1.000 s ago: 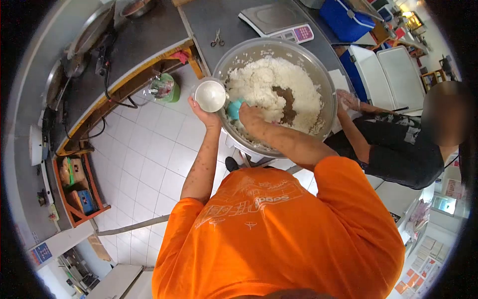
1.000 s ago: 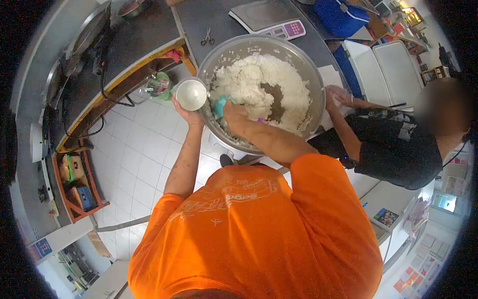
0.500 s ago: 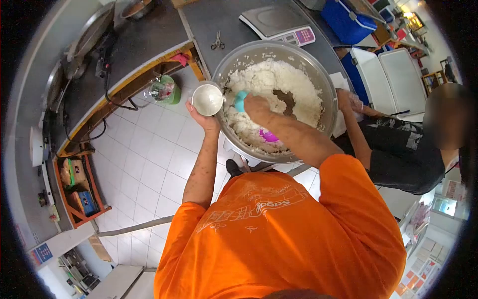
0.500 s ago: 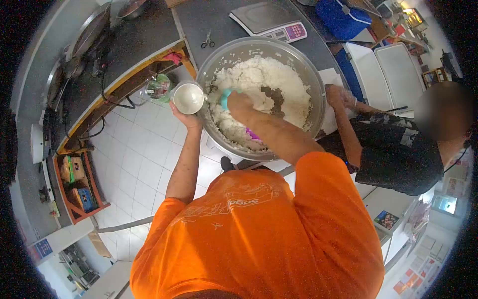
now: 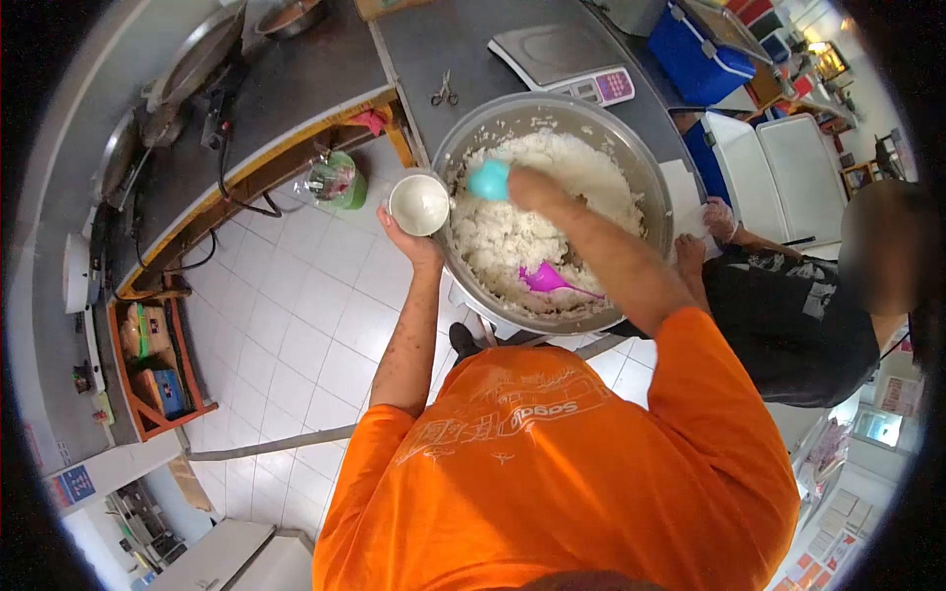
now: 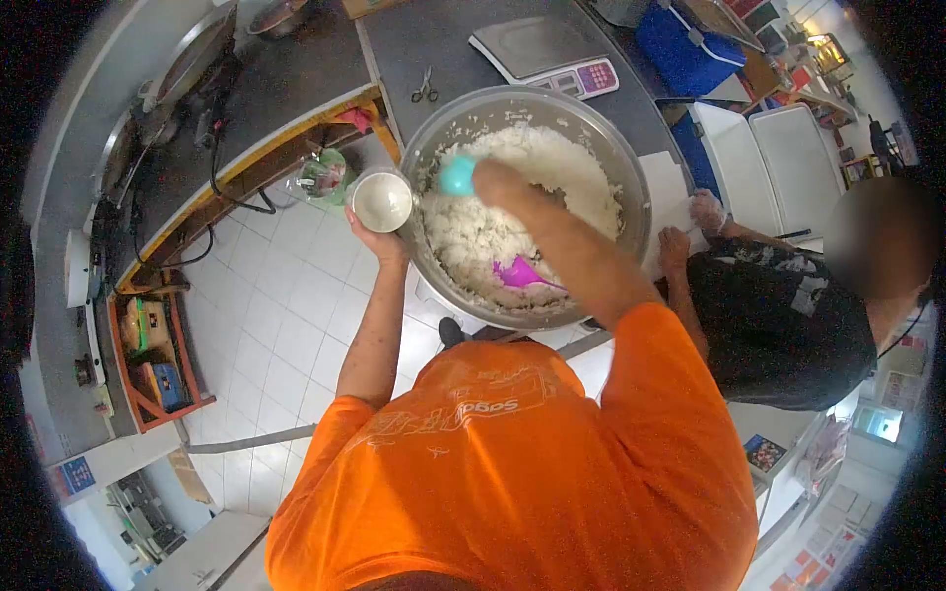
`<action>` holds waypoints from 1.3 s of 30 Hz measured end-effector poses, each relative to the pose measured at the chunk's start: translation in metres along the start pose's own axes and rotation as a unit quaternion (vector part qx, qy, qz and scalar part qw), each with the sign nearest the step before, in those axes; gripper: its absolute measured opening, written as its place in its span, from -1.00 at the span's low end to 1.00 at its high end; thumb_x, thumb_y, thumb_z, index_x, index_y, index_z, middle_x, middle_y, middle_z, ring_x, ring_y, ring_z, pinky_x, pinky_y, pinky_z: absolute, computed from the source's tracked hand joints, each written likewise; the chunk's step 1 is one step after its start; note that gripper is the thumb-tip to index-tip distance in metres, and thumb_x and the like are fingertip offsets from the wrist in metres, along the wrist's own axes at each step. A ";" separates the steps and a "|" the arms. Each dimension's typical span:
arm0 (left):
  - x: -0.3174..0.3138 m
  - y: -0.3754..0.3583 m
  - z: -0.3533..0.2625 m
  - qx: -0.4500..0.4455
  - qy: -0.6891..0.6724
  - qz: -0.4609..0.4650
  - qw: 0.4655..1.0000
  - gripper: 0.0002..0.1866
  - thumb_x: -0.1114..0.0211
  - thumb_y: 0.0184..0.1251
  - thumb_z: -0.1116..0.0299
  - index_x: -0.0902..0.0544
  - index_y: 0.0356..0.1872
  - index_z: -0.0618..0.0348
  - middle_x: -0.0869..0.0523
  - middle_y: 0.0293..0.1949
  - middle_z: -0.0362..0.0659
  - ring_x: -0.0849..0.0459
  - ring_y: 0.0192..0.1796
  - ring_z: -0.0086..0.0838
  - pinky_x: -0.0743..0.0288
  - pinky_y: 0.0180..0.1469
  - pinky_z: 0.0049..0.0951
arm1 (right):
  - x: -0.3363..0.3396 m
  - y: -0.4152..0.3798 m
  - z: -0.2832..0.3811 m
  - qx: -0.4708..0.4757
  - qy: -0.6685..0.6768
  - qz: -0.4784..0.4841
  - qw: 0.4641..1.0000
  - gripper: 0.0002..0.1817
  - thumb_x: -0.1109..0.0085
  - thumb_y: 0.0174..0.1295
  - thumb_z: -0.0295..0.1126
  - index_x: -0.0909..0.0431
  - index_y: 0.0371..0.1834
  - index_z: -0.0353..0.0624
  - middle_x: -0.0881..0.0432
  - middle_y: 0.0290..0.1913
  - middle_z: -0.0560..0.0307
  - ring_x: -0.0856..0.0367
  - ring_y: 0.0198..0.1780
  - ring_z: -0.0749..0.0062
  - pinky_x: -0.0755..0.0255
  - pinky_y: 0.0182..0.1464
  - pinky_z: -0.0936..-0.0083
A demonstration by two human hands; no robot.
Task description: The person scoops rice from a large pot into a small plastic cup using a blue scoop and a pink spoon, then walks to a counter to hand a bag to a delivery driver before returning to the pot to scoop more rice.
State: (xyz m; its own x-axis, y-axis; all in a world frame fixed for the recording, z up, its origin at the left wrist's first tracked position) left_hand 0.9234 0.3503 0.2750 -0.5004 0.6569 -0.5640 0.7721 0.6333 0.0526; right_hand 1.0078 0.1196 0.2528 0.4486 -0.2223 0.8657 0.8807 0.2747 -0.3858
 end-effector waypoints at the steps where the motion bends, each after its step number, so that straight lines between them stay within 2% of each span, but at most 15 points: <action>1: -0.002 -0.001 -0.001 0.002 0.000 -0.002 1.000 -0.55 0.20 0.39 -0.02 -0.27 0.04 0.14 -0.48 -0.03 -0.12 -0.50 0.05 -0.35 -0.37 0.13 -0.33 | -0.021 0.000 0.010 0.003 -0.043 -0.066 0.997 -0.79 -0.04 0.08 -0.50 -0.58 -0.27 -0.37 -0.61 -0.20 -0.18 -0.65 -0.21 0.10 -0.51 -0.21 0.30; 5: -0.002 0.004 0.004 0.025 -0.014 0.024 0.999 -0.55 0.20 0.39 -0.01 -0.28 0.04 0.13 -0.46 -0.03 -0.14 -0.46 0.06 -0.38 -0.32 0.14 -0.33 | -0.054 0.018 0.038 0.050 -0.124 -0.061 0.989 -0.72 -0.07 0.08 -0.50 -0.53 -0.14 -0.39 -0.56 -0.05 -0.12 -0.61 -0.13 0.03 -0.50 -0.13 0.29; 9: 0.002 0.015 0.020 0.050 -0.045 0.034 0.997 -0.58 0.22 0.40 0.02 -0.29 0.04 0.13 -0.43 -0.04 -0.16 -0.44 0.07 -0.40 -0.31 0.14 -0.33 | -0.022 0.055 0.016 0.119 -0.045 0.025 0.992 -0.78 -0.05 0.00 -0.54 -0.53 -0.28 -0.42 -0.59 -0.47 -0.22 -0.63 -0.37 0.07 -0.50 -0.30 0.24; 11: -0.008 0.012 0.001 0.014 -0.009 0.037 0.999 -0.59 0.23 0.41 0.03 -0.29 0.03 0.13 -0.43 -0.06 -0.16 -0.44 0.06 -0.40 -0.31 0.13 -0.35 | -0.002 0.031 0.005 -0.074 0.081 0.239 0.965 -0.77 -0.02 -0.04 -0.54 -0.52 -0.31 -0.45 -0.58 -0.55 -0.19 -0.56 -0.58 0.13 -0.47 -0.36 0.28; 14: -0.008 0.009 0.000 0.000 0.032 0.017 0.999 -0.59 0.24 0.41 0.04 -0.30 0.02 0.13 -0.44 -0.07 -0.16 -0.44 0.05 -0.43 -0.31 0.13 -0.37 | -0.029 0.037 -0.011 -0.003 -0.056 0.260 0.964 -0.76 -0.01 -0.04 -0.54 -0.51 -0.32 -0.50 -0.58 -0.58 -0.19 -0.50 -0.69 0.17 -0.46 -0.41 0.32; 15: -0.006 0.012 0.005 0.008 0.013 0.024 1.000 -0.59 0.24 0.42 0.03 -0.30 0.02 0.15 -0.43 -0.08 -0.16 -0.44 0.04 -0.43 -0.31 0.13 -0.38 | -0.038 0.026 -0.014 -0.069 -0.003 0.251 0.966 -0.74 -0.11 -0.19 -0.66 -0.59 -0.33 -0.39 -0.62 -0.36 -0.25 -0.66 -0.39 0.02 -0.51 -0.42 0.30; 16: -0.005 0.014 0.008 0.014 -0.006 0.030 0.999 -0.58 0.25 0.43 0.03 -0.30 0.02 0.16 -0.43 -0.08 -0.16 -0.44 0.03 -0.44 -0.30 0.13 -0.39 | -0.053 0.013 -0.009 -0.071 -0.002 0.257 0.964 -0.74 -0.11 -0.19 -0.66 -0.59 -0.33 -0.39 -0.62 -0.36 -0.25 -0.66 -0.39 0.02 -0.51 -0.42 0.30; 18: -0.006 0.010 0.006 0.015 0.012 0.022 1.000 -0.57 0.24 0.43 0.02 -0.30 0.02 0.17 -0.43 -0.09 -0.16 -0.43 0.02 -0.44 -0.30 0.12 -0.39 | -0.048 0.001 0.020 0.020 -0.051 0.082 0.995 -0.76 -0.15 -0.15 -0.60 -0.60 -0.33 -0.39 -0.62 -0.32 -0.26 -0.66 -0.26 0.00 -0.54 -0.28 0.29; 20: -0.005 0.004 0.009 0.015 0.029 0.017 0.999 -0.56 0.23 0.42 0.01 -0.29 0.02 0.18 -0.43 -0.09 -0.16 -0.43 0.01 -0.45 -0.30 0.12 -0.39 | -0.058 -0.015 0.018 -0.030 -0.039 0.094 0.994 -0.78 -0.16 -0.07 -0.54 -0.61 -0.31 -0.38 -0.61 -0.24 -0.29 -0.63 -0.16 -0.01 -0.53 -0.15 0.27; 22: -0.010 0.001 -0.004 -0.034 0.061 0.030 0.997 -0.55 0.22 0.42 0.00 -0.29 0.02 0.18 -0.42 -0.10 -0.16 -0.43 0.00 -0.45 -0.31 0.11 -0.37 | -0.038 -0.019 0.022 -0.010 -0.018 -0.039 0.999 -0.76 -0.13 0.00 -0.55 -0.58 -0.23 -0.39 -0.60 -0.18 -0.27 -0.63 -0.15 0.00 -0.53 -0.15 0.27; 28: -0.009 -0.006 -0.003 0.003 0.028 0.024 0.999 -0.49 0.22 0.35 -0.02 -0.28 0.12 0.13 -0.43 0.05 -0.12 -0.41 0.15 -0.32 -0.25 0.22 -0.25 | -0.046 -0.003 -0.001 -0.093 0.008 0.175 0.980 -0.71 0.00 0.10 -0.47 -0.48 -0.13 -0.40 -0.56 -0.07 -0.28 -0.63 -0.16 0.00 -0.53 -0.21 0.24; 31: -0.004 -0.007 -0.004 -0.005 0.048 0.025 0.999 -0.49 0.24 0.35 -0.02 -0.27 0.13 0.14 -0.43 0.04 -0.12 -0.41 0.14 -0.33 -0.25 0.23 -0.26 | 0.030 0.001 -0.042 -0.072 0.122 0.021 0.990 -0.31 0.15 0.23 -0.18 -0.01 0.29 -0.51 -0.60 -0.22 -0.29 -0.64 -0.31 0.09 -0.51 -0.38 0.26; 34: -0.005 -0.007 -0.006 -0.016 0.076 0.025 0.997 -0.51 0.21 0.36 0.00 -0.26 0.09 0.19 -0.42 -0.01 -0.12 -0.43 0.08 -0.36 -0.29 0.17 -0.32 | 0.076 0.002 -0.109 -0.164 0.161 -0.011 0.973 -0.52 0.09 0.22 -0.25 -0.30 0.06 -0.45 -0.62 -0.31 -0.22 -0.65 -0.31 0.11 -0.51 -0.21 0.27; 36: -0.004 -0.008 -0.009 -0.030 0.090 0.029 0.995 -0.53 0.19 0.38 0.02 -0.26 0.05 0.24 -0.42 -0.06 -0.12 -0.44 0.03 -0.39 -0.31 0.12 -0.38 | 0.060 0.047 -0.163 -0.065 -0.145 -0.161 0.974 -0.60 0.06 0.20 -0.30 -0.42 -0.03 -0.42 -0.63 -0.38 -0.22 -0.66 -0.32 0.11 -0.52 -0.23 0.25; 39: -0.010 -0.006 -0.002 -0.022 0.087 0.053 0.995 -0.51 0.16 0.37 0.00 -0.26 0.10 0.19 -0.42 0.01 -0.11 -0.46 0.07 -0.39 -0.33 0.13 -0.35 | -0.019 0.103 -0.177 0.046 -0.255 -0.133 0.957 -0.73 0.04 0.16 -0.39 -0.56 -0.25 -0.38 -0.63 -0.38 -0.19 -0.65 -0.31 0.10 -0.52 -0.24 0.25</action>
State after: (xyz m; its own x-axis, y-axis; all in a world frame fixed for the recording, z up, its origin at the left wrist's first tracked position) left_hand 0.9235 0.3407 0.2819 -0.4803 0.7789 -0.4033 0.8077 0.5721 0.1430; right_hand 1.1171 -0.0137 0.1404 0.0578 0.1832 0.9814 0.9254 0.3590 -0.1215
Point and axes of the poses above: each hand's wrist, its own y-axis towards the middle knuckle, its own x-axis out of the back of the hand, z = x × y, the point moved 10 cm from there along y, towards the middle knuckle
